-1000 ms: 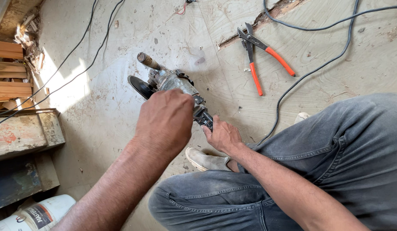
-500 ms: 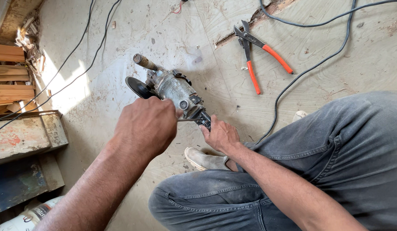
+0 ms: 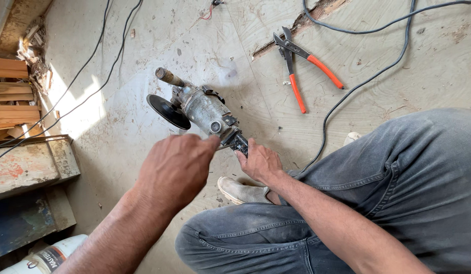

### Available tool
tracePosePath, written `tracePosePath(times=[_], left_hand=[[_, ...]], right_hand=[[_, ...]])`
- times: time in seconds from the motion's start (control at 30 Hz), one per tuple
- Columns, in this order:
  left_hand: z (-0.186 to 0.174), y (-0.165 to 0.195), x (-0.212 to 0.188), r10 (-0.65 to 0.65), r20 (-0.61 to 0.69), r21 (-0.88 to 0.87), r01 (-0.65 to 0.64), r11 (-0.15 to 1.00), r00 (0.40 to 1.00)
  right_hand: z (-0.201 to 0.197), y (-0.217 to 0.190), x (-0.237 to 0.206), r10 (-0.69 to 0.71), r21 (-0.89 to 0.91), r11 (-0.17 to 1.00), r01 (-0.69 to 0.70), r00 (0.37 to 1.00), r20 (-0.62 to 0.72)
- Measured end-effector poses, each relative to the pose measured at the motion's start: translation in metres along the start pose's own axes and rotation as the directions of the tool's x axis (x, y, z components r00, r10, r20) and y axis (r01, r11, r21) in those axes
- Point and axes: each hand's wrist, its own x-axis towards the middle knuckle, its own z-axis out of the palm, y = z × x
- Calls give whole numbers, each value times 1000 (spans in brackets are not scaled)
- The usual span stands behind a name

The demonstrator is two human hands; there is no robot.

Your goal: The person repairs a handheld power tool by opening the handle, adjusting internal wires, and reassembling the casing. They use a screwdriver and pliers to manipulate components and secure the housing.

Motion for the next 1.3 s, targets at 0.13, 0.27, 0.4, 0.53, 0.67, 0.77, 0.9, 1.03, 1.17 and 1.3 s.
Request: tracePosePath(times=[0.13, 0.27, 0.4, 0.53, 0.67, 0.77, 0.9, 1.03, 1.17, 1.3], left_hand=[[13, -11, 0, 20, -243, 51, -8, 999, 970], [15, -11, 2, -238, 139, 23, 237, 971, 961], [10, -2, 0, -198, 65, 33, 196, 980, 978], [2, -1, 0, 46, -398, -54, -73, 996, 916], [1, -2, 6, -294, 123, -21, 299, 954, 948], [6, -4, 6, -156, 55, -16, 157, 987, 986], [12, -17, 6, -18, -358, -255, -79, 964, 934], [24, -28, 17, -280, -16, -172, 274, 946, 960], [37, -35, 27, 22, 65, 116, -30, 993, 998], [43, -38, 22, -67, -52, -48, 65, 997, 996]], right_hand=[[3, 2, -1, -6, 6, 1000, 6, 1000, -17], [4, 4, -1, 3, 19, 1000, -2, 1000, -19], [0, 0, -2, 8, 5, 1000, -8, 1000, -2], [-5, -6, -6, -7, 8, 1000, 8, 1000, -25], [-9, -7, -10, 1, 4, 1000, -1, 1000, -6], [-10, -10, -12, 36, 22, 999, -36, 999, 11], [-13, -24, -20, 65, -96, 993, -63, 998, 16], [-29, -36, -37, 15, 21, 1000, -13, 996, -87], [-45, -43, -44, 34, 80, 996, -33, 999, -13], [-50, -49, -51, 44, 81, 996, -44, 999, 6]])
